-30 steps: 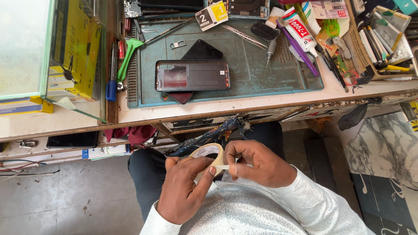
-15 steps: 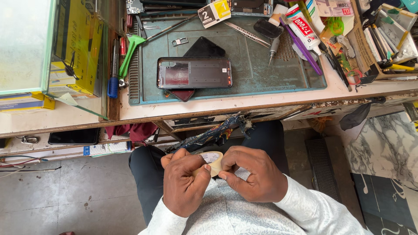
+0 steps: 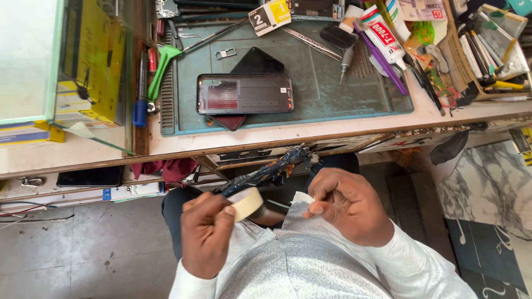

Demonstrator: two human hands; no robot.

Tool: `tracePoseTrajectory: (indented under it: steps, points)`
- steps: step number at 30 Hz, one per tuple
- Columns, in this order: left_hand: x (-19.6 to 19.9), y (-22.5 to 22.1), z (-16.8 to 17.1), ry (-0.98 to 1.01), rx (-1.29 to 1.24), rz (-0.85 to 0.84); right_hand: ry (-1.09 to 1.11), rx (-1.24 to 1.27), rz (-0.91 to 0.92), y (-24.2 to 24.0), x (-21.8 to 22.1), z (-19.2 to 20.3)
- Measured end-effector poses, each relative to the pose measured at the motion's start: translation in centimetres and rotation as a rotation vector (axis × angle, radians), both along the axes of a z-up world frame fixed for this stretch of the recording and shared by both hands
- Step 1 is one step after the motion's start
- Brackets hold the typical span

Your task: The person disassembles a smartphone, removes the back cover and battery, and applies adhesive tape to the back of the device. They handle the phone, a battery, and a roll of tape while working at a cluttered repair bench.

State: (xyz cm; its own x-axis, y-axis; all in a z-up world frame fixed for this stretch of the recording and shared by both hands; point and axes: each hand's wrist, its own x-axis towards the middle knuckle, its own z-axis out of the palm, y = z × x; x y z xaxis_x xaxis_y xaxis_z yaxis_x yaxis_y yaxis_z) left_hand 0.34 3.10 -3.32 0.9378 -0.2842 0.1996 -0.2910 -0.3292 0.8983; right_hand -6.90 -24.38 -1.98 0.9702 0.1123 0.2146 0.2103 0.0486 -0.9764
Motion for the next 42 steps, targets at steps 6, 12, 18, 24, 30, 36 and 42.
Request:
tracePoseTrajectory:
  steps: [6, 12, 18, 24, 30, 36, 42]
  points:
    - [-0.1, -1.6, 1.8, 0.013, 0.033, -0.154, 0.109, 0.168, -0.055, 0.5, 0.7, -0.5]
    - [0.6, -2.6, 3.1, 0.051, 0.069, -0.291, -0.091, -0.301, -0.002, 1.2, 0.9, 1.5]
    - [0.7, -3.2, 4.4, -0.063, -0.248, -0.175, -0.083, -0.42, -0.046, -0.6, 3.3, 3.9]
    - [1.3, -2.1, 3.7, 0.068, -0.249, -0.079, -0.467, -0.81, -0.395, -8.1, 14.2, 8.8]
    - [0.4, -1.4, 1.5, 0.136, 0.004, -0.132, -0.514, -0.987, -0.574, -11.9, 32.0, 8.4]
    - [0.6, 0.7, 0.3, 0.181, 0.127, -0.177, -0.432, -1.187, -0.679, -12.9, 39.1, 5.8]
    - [1.9, 0.9, -0.3, 0.411, 0.018, -0.159, -0.396, -1.108, -0.476, -9.9, 33.2, 7.8]
